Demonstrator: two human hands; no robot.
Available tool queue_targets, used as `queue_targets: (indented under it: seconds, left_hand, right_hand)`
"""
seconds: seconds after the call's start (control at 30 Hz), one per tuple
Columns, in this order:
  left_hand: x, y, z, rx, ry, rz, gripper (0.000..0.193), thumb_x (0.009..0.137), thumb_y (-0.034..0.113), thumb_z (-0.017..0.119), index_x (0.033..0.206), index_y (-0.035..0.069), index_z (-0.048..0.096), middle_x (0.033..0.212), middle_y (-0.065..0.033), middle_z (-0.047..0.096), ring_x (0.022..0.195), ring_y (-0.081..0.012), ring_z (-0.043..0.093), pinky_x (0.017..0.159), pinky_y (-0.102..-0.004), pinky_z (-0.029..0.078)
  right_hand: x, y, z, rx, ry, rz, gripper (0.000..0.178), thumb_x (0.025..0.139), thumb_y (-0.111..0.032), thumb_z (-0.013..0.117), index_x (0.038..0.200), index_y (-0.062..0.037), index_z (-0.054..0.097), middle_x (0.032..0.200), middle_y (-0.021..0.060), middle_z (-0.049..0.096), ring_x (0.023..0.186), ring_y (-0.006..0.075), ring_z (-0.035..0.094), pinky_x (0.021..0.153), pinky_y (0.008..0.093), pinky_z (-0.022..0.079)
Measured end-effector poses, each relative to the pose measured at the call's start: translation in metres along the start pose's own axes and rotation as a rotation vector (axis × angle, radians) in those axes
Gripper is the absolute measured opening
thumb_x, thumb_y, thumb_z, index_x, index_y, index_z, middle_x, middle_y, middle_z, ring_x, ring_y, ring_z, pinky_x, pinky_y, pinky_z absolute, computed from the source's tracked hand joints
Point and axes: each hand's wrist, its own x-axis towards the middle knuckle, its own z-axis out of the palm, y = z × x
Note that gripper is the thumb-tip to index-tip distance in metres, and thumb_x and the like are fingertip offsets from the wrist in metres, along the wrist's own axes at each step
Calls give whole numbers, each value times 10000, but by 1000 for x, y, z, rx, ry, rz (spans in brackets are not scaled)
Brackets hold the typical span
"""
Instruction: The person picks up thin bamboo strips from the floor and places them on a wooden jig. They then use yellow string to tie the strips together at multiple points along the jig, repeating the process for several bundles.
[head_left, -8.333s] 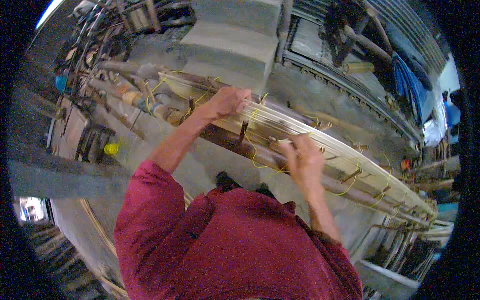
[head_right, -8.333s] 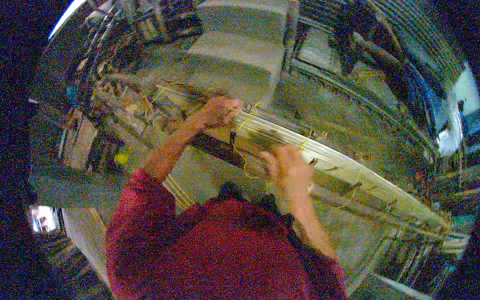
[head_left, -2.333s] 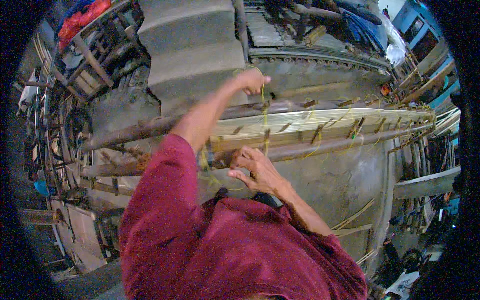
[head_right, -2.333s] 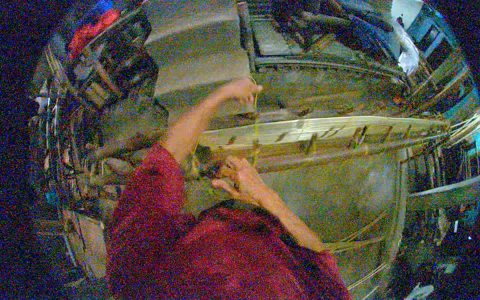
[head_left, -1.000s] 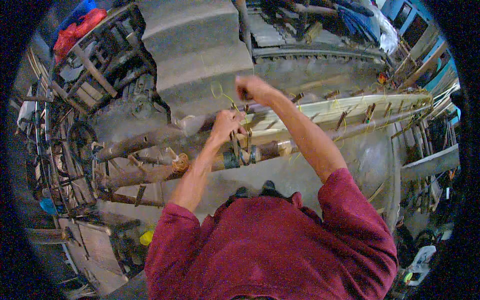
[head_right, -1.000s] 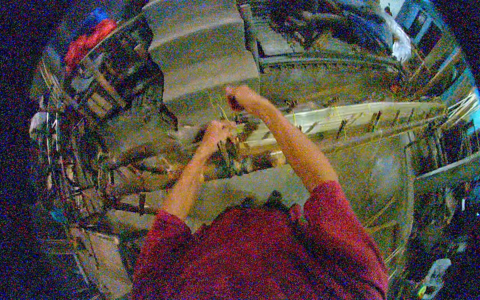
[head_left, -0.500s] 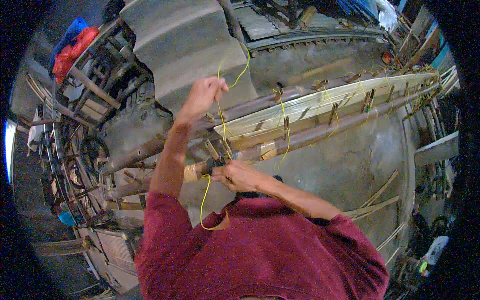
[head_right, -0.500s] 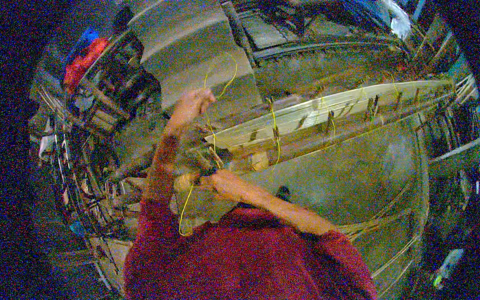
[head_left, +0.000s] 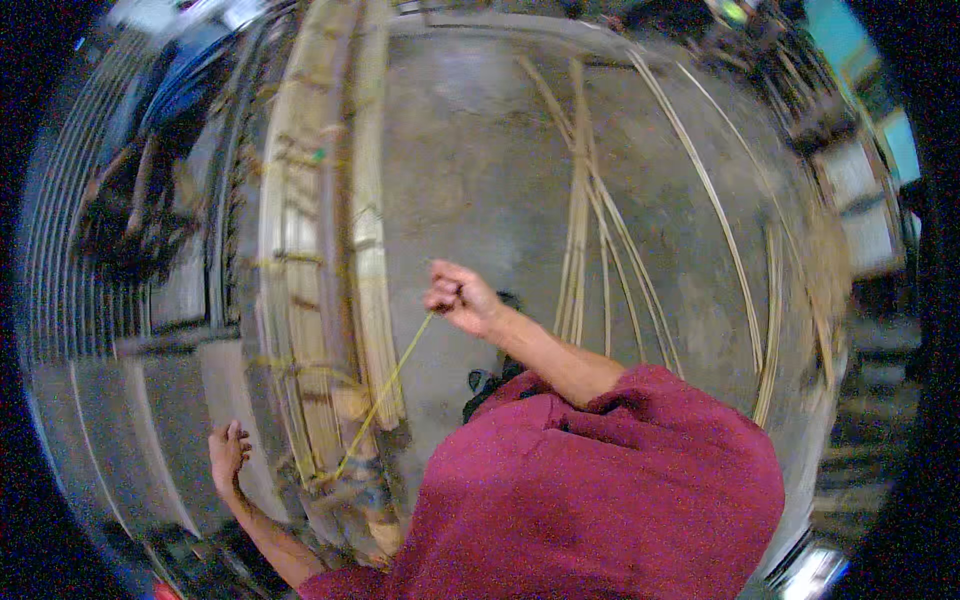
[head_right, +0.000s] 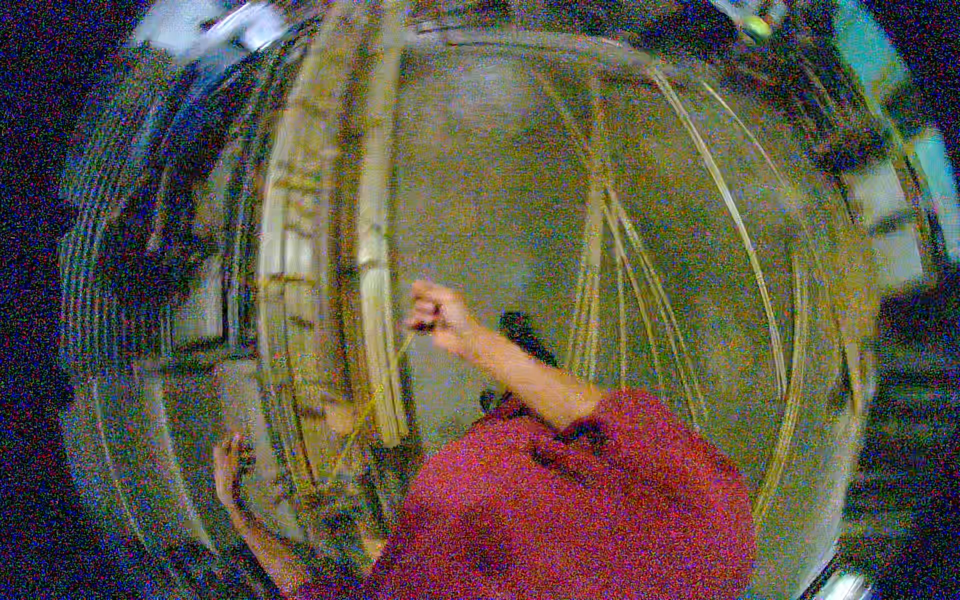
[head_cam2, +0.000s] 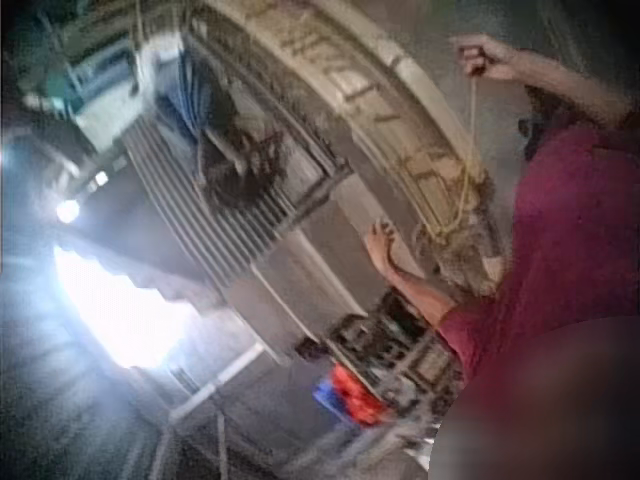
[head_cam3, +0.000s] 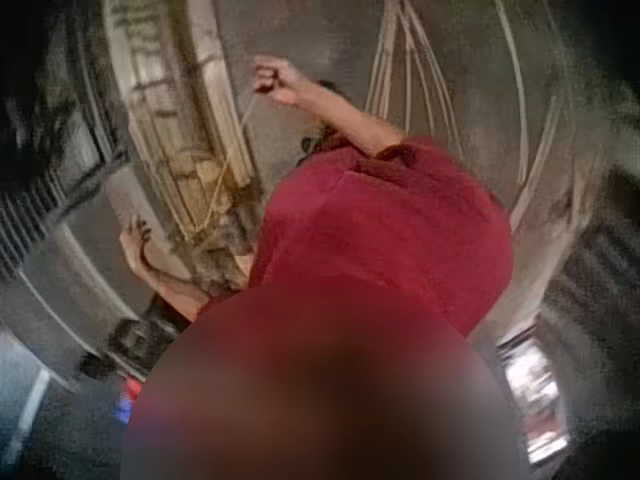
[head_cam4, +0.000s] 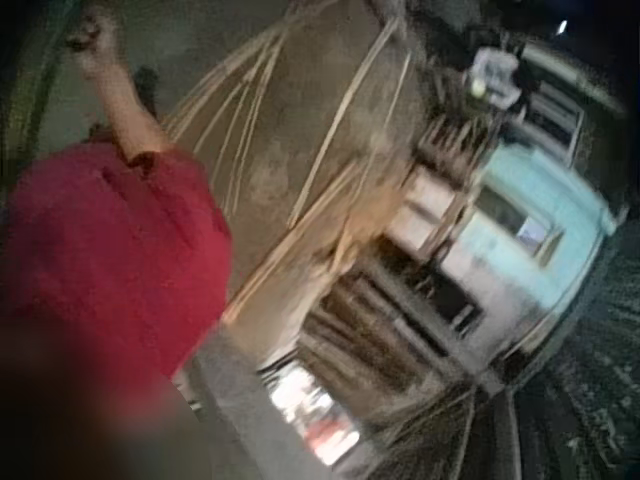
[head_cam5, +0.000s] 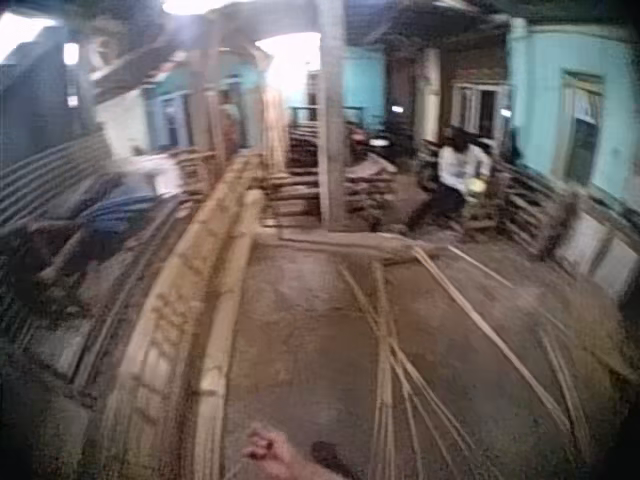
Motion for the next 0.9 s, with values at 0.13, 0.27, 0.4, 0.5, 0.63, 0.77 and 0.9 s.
queue_targets:
  seconds: [0.13,0.27,0.4,0.5,0.63,0.77,0.9]
  left_hand:
    - [-5,118,13,142,156,412,377,868,197,489,1174,-21,459,1025,-147,558,923,-170,541,814,-276,420]
    - [36,232,77,5,4,690,391,844,146,520,1197,-2,439,1113,-161,524,1007,-215,506,885,-314,377]
    - [90,282,148,645,440,849,495,829,217,523,1240,-9,364,1258,-189,390,1139,-324,377,959,-396,284]
    - [128,286,216,964,410,316,540,820,256,523,1247,-22,342,1308,-177,331,1178,-312,330,937,-420,303]
    - [192,300,322,848,200,326,554,814,271,527,1246,-21,342,1302,-179,333,1177,-316,328,934,-426,301]
    - [241,321,399,853,134,287,567,807,285,531,1245,-20,341,1297,-182,336,1176,-321,326,932,-431,299]
    - [277,337,441,875,109,258,580,800,300,535,1245,-19,341,1292,-184,339,1175,-325,324,930,-437,297]
  right_hand:
    - [-44,-116,-64,-41,519,-505,72,797,-69,511,746,-82,462,498,-45,328,402,76,314,504,231,376]
    - [-82,-216,-156,-404,951,-907,111,804,-175,546,784,-71,515,520,-45,357,447,53,345,422,185,316]
    - [-90,-260,-301,-1062,1331,-451,184,807,-210,531,877,-41,550,618,26,502,474,101,477,459,237,388]
    - [-66,-275,-452,-1523,1362,-240,245,796,-225,519,927,-19,545,720,99,566,635,207,567,569,317,451]
    - [-2,-295,-672,-2085,1196,93,245,790,-233,509,921,-28,547,813,117,583,747,241,573,642,331,461]
    - [70,-323,-865,-941,798,-668,307,800,-294,508,979,-44,502,924,112,565,817,240,562,693,408,457]
    - [126,-327,-964,678,-411,-705,403,788,-297,540,1072,-24,459,1011,121,530,884,261,538,699,408,457]
